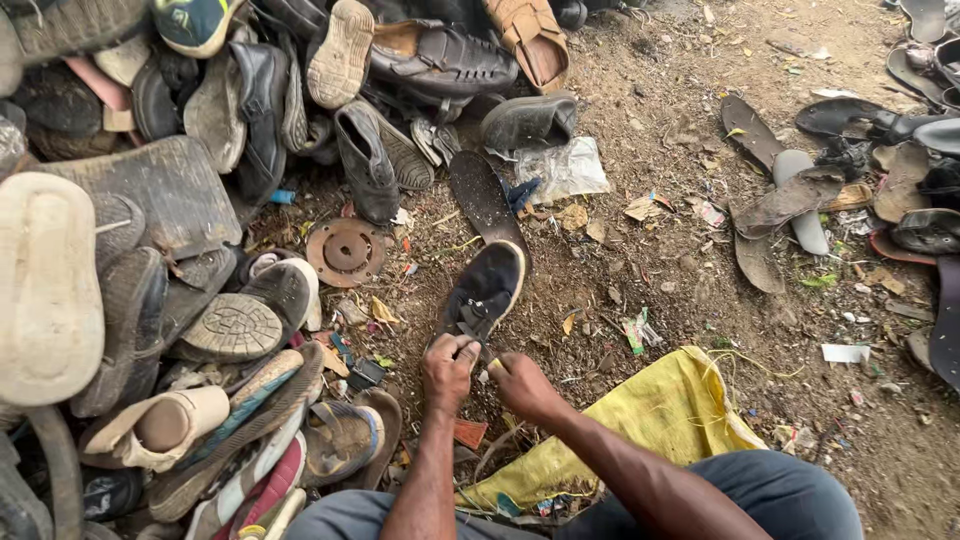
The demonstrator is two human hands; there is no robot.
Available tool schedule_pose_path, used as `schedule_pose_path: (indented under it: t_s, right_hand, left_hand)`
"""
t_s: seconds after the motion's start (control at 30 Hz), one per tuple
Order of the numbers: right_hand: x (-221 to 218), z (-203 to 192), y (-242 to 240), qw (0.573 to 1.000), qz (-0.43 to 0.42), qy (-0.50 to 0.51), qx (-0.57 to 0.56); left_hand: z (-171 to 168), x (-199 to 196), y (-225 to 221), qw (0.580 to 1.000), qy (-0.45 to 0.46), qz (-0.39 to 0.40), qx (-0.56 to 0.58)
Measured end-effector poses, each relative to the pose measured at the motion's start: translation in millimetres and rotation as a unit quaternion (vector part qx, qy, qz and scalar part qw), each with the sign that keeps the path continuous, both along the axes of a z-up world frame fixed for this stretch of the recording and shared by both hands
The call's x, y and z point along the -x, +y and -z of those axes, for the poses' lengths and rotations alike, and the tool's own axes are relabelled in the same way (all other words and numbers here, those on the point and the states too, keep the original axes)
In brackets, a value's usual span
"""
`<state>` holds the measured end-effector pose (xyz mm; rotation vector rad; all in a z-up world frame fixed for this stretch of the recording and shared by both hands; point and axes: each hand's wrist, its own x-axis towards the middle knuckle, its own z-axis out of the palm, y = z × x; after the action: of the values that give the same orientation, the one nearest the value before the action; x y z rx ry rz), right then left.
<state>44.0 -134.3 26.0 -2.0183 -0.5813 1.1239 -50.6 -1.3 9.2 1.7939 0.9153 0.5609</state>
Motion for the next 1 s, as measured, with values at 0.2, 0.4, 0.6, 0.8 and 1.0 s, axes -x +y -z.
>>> schedule_pose_path:
  t_s: [0.2,0.4,0.6,0.8,1.0]
  right_hand:
    - [63,-17,-24,0.989,-0.021,-0.095,0.113]
    - [26,-9,11,0.994,0.028,-0.106,-0.020]
    - [75,7,-22,0.986,-0.025,-0.157,0.056]
    - [74,-29,-30,0.996,0.000,-0.064,0.061]
    - [25,-47,-37,0.996,-0.006,-0.023,0.090]
  left_hand:
    - [2,-1,-2,0.997,-0.044,-0.034,-0.045]
    - [-3,-5,-6,0.999,-0.010,-0.032,-0.018]
    - [13,-9,-1,0.993,-0.060,-0.082,-0.053]
    - [-21,-14,-10,0.982,-0.053,-0.146,0.106]
    - [-42,-23,-2,0.987,0.116,0.021,-0.108]
